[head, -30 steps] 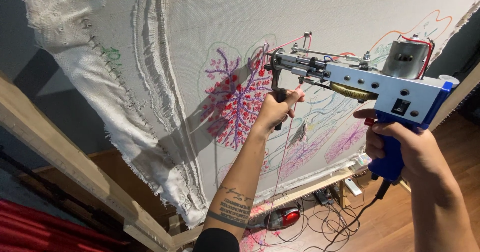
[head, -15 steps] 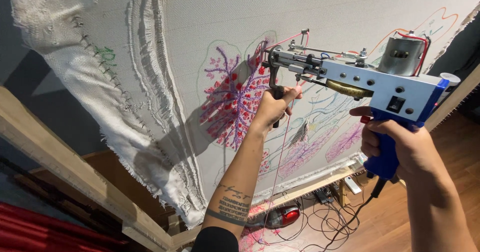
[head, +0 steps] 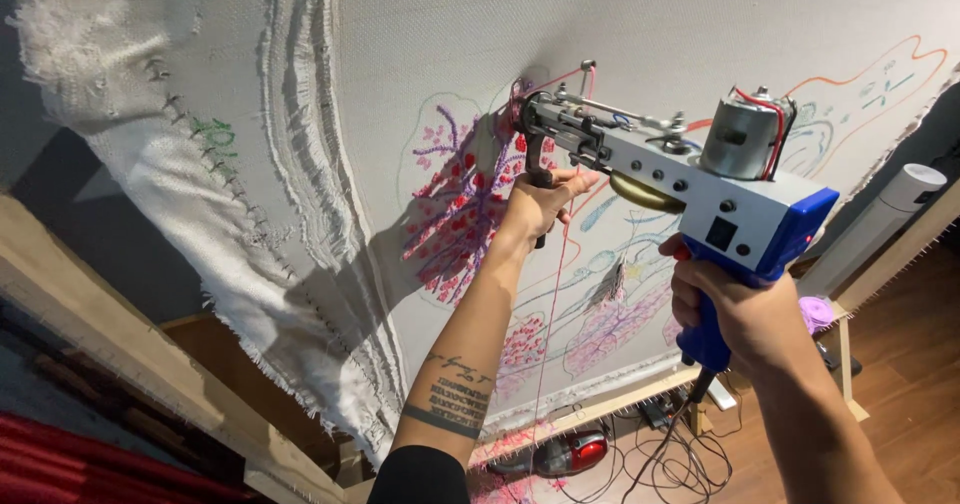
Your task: Using a tufting gun to create a patterned rug on a canvas.
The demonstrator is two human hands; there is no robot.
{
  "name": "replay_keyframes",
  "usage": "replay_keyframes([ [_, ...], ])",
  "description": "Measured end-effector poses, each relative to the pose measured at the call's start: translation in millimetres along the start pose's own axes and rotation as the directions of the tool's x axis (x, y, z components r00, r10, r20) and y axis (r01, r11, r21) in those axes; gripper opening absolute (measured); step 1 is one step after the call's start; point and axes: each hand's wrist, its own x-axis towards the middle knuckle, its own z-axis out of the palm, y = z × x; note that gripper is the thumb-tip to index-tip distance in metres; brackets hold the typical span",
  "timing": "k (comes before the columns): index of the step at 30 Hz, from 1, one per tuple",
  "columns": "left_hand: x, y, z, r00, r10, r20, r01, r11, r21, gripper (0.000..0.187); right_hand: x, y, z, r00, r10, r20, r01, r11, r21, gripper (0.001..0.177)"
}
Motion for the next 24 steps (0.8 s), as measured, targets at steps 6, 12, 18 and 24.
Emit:
replay_keyframes([
  [6,-1.2,10.2,-4.6,0.999,0.004,0.047,-0.003,1.000,-0.022,0.036,5.4,2.7,-2.1,0.999,-0.051,0.013,0.052,0.999,-0.015,0.015],
  [12,11.1,5.4,-3.5,0.997,0.073,0.029,-0.072,0.996,-0.043,0.035,6.4,0.1,-1.7,0.998,-0.061,0.006,0.061,0.998,0.000,0.015],
  [18,2.1,0.9,-0.2,0.985,0.158,0.065,-0.149,0.981,-0.124,0.031,1.0,-7.8,-7.9,0.999,-0.041,0.013,0.041,0.998,-0.041,0.027],
  [24,-16.0,-19.4,15.6,0.990,0.067,0.126,-0.025,0.951,-0.308,0.012,-15.6,-22.2,-36.8,0.997,-0.071,0.036,0.073,0.996,-0.059,0.032],
])
